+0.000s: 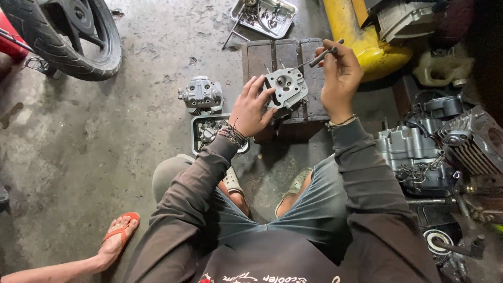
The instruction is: Inserting a valve into a motorcycle cylinder head and testing its fitment using a small tool.
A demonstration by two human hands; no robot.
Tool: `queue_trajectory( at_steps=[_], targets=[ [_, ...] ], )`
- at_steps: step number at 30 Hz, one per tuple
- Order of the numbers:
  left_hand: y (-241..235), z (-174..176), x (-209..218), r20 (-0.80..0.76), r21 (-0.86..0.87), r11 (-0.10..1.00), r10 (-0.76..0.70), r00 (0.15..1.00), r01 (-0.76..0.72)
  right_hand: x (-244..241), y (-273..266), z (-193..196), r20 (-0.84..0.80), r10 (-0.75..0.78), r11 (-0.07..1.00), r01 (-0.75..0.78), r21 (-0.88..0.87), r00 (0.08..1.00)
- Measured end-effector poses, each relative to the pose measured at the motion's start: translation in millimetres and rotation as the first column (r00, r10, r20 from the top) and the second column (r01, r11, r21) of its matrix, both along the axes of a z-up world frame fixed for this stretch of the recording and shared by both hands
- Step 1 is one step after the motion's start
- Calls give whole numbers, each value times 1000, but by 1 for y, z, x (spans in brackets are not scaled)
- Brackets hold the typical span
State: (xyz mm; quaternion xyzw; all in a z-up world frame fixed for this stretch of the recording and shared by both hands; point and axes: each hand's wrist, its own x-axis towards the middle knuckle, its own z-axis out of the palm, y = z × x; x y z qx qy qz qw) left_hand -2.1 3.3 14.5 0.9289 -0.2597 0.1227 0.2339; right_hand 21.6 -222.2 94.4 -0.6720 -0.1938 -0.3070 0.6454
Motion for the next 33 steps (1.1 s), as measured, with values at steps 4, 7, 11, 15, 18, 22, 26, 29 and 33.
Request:
queue_trajectory(
  at_steps=[4, 7, 11, 15, 18, 22, 26, 29, 33],
  targets=[
    [0, 0, -2, 14, -3, 1000, 6, 1000, -6, 0, 1, -4, -51, 16, 999, -18, -41, 999],
    [-1, -2, -1, -4, 1, 1000, -5, 1000, 5, 2, 2, -5, -33, 10, 999, -12, -52, 999],
    [-1, -11, 4, 148, -61, 998, 40, 988, -31, 6, 2, -5, -33, -6, 996, 3, -86, 999],
    [-1, -13, 3, 142, -60, 998, 39, 989, -31, 2, 3, -1, -82, -22, 990, 11, -139, 996],
    [-1, -13, 4, 149, -56, 998, 43, 988, -35, 0, 3, -4, -93, -28, 976, 8, -217, 995],
    [0, -11, 3, 140, -46, 999, 33, 990, -27, 1, 10, -1, -96, -58, 951, 26, -309, 994],
    [-2, -9, 1, 137, -60, 998, 37, 990, -29, 17, 9, -20, -106, -116, 895, 58, -443, 988],
    [-1, -10, 1, 136, -57, 998, 39, 990, -32, 25, 11, -31, -107, -123, 858, 52, -511, 987],
    [-1, -11, 2, 135, -58, 998, 39, 990, -32, 31, 12, -44, -160, -128, 796, 5, -605, 979]
  ],
)
